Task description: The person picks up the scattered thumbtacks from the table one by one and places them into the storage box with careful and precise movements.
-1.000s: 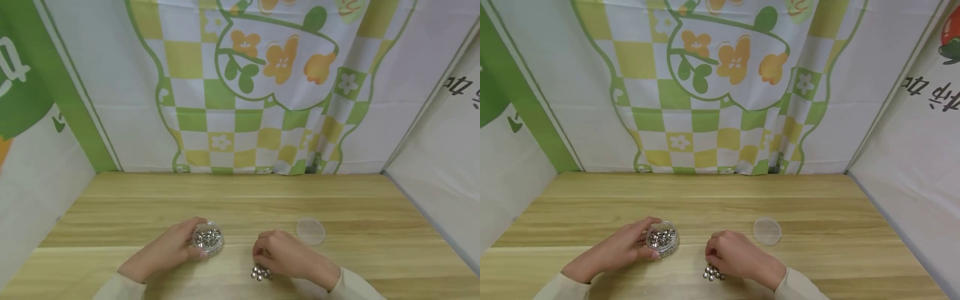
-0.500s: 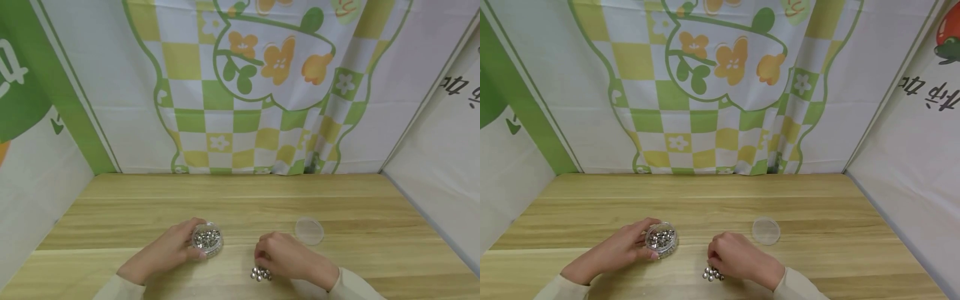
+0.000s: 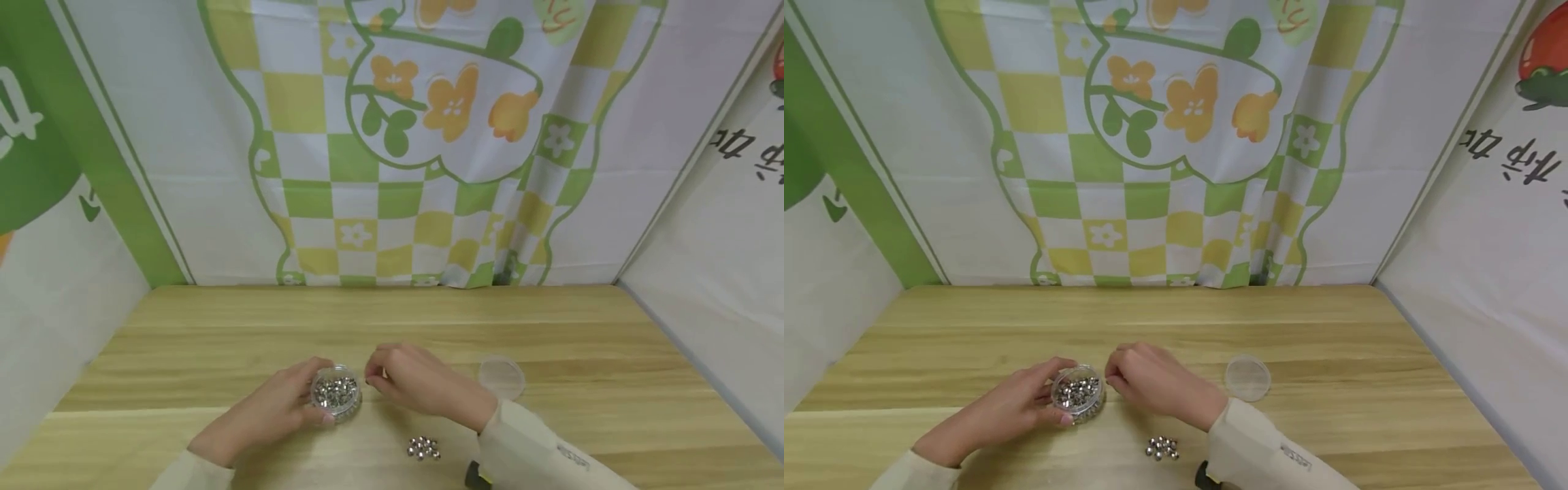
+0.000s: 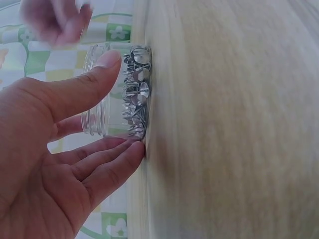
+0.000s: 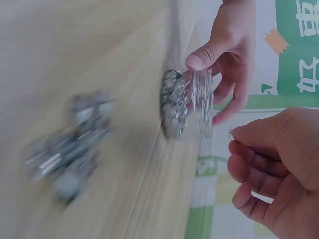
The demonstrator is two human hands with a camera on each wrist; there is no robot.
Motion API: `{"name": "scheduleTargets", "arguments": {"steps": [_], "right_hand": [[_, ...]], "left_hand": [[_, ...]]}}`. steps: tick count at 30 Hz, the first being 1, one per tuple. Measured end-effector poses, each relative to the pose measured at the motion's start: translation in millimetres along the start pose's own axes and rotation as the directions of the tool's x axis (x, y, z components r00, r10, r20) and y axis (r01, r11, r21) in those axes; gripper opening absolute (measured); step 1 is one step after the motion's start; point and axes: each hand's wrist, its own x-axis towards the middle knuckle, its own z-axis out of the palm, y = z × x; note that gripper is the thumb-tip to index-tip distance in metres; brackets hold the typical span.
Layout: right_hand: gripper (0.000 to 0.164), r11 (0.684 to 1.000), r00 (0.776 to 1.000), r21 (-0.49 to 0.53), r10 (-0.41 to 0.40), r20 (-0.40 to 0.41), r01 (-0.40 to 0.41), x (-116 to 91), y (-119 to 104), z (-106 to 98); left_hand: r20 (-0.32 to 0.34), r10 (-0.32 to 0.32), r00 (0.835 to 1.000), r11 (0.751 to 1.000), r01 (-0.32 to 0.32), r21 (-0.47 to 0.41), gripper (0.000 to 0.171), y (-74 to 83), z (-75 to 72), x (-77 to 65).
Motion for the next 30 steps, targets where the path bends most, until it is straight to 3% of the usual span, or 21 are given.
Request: {"name": "scheduleTargets", "arguments": {"steps": [6,15,20,30], "right_hand": [[0.005,0.995,0.993,-0.016,-0.097,-0.062,0.096,34,-7,14],[0.006,0.993,0.992,-0.042,-0.113,-0.057,0.111,39,-10,20],[0.011,0.998,0.998,-0.033,-0.054,-0.042,0.053,16,-7,11],[0.009,0.994,0.998,0.108,0.011,0.063,-0.017,-70,11,-7]], "left_hand": [[0.019,0.038,0.999,0.999,-0.037,-0.004,0.061,-2.9,2.3,1.3],[0.004,0.016,1.000,0.999,-0.017,0.037,0.062,-1.2,-0.5,0.4],[0.008,-0.006,1.000,1.000,0.006,0.014,0.063,0.4,-0.8,-0.4],[0.000,-0.011,1.000,1.000,0.011,0.019,0.063,1.6,-0.7,-0.3]]}}
